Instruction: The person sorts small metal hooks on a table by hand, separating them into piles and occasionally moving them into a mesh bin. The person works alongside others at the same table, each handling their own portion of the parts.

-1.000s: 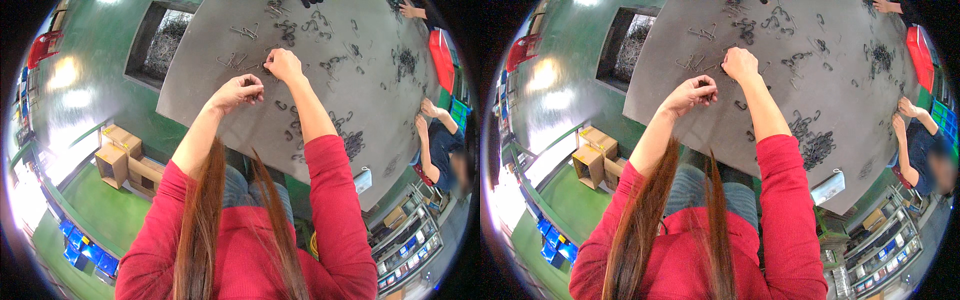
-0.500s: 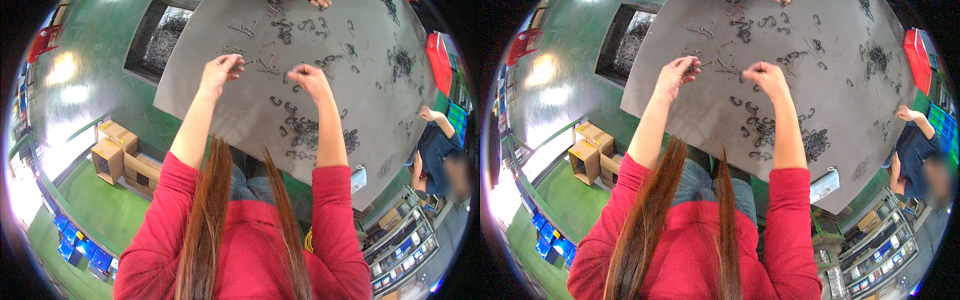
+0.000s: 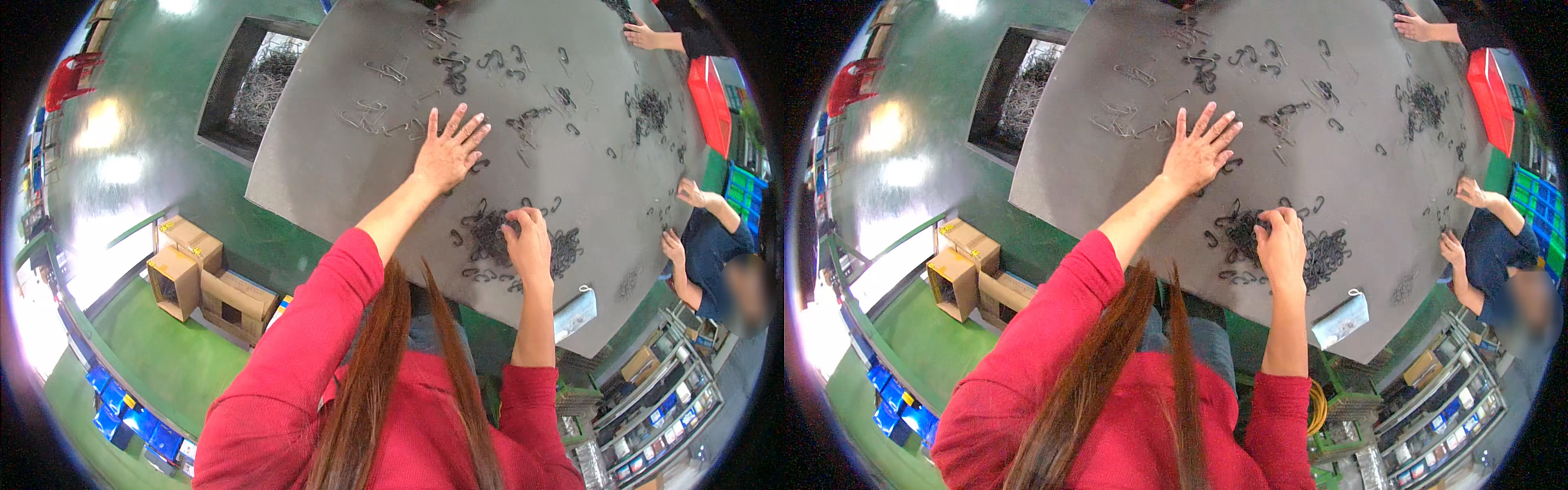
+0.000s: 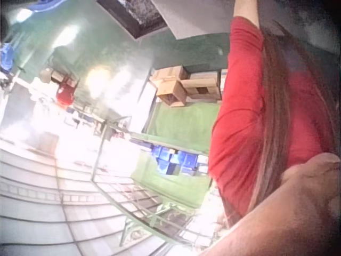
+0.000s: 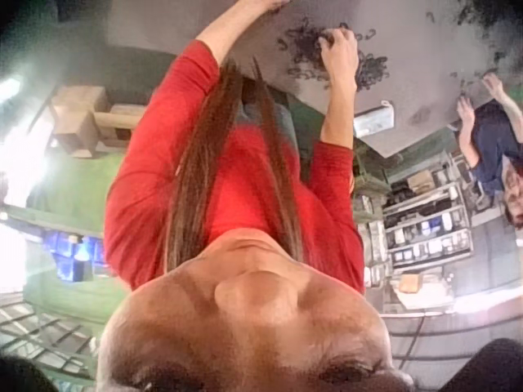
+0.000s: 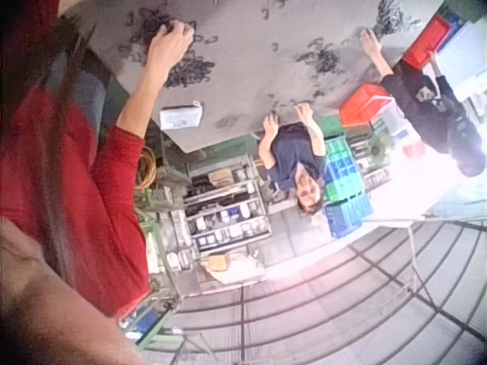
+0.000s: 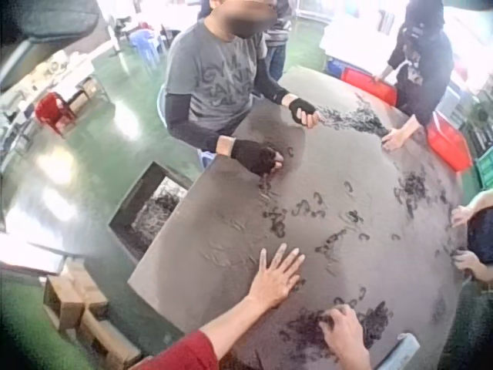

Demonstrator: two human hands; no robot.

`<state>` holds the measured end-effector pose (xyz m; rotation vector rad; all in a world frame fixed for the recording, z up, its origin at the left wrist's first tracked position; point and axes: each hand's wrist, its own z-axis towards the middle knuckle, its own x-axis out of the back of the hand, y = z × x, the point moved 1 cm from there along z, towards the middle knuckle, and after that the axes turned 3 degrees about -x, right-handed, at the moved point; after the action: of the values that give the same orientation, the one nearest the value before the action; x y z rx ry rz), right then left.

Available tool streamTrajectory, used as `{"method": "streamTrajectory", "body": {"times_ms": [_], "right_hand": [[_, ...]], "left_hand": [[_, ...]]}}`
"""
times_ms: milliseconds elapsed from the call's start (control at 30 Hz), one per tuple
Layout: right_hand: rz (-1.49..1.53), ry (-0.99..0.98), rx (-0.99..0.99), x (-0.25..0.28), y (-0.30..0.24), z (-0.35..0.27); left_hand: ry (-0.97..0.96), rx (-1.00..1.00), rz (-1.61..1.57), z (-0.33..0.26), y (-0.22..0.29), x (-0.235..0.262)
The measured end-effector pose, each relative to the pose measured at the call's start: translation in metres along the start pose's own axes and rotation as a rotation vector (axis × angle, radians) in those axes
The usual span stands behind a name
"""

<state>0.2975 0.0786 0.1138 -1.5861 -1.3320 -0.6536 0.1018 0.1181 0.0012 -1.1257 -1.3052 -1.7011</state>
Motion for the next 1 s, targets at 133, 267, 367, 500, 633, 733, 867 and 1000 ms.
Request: {"method": "streamTrajectory", "body": {"times_ms": [133,267,367,500,633,733,867,1000], "right_hand": [[0.029,-0.070,-0.057,-0.002,-0.003,0.000],[0.012,-0.034,0.025,-0.010,-0.007,-0.002],[0.032,-0.069,0.048,-0.009,-0.018,-0.001],[0.065,-0.064,0.069,-0.009,-0.025,-0.004],[0.158,-0.085,0.087,-0.012,-0.032,0.009],[0.195,0.061,0.252,-0.015,-0.043,0.052],[0.198,0.354,0.043,-0.020,-0.037,0.129],[0.098,0.575,-0.283,-0.056,-0.002,0.153]], "left_hand": [[-0.062,0.086,0.196,-0.003,-0.044,0.009],[-0.013,0.110,0.187,0.003,-0.085,0.028],[0.036,0.159,0.208,0.002,-0.115,0.037],[0.109,0.305,0.281,-0.030,-0.171,0.061],[0.145,0.450,0.436,-0.070,-0.251,0.084],[0.133,0.598,0.579,-0.098,-0.303,0.103],[0.347,0.556,0.425,-0.101,-0.293,0.128],[0.392,0.337,0.234,-0.065,-0.219,0.114]]}}
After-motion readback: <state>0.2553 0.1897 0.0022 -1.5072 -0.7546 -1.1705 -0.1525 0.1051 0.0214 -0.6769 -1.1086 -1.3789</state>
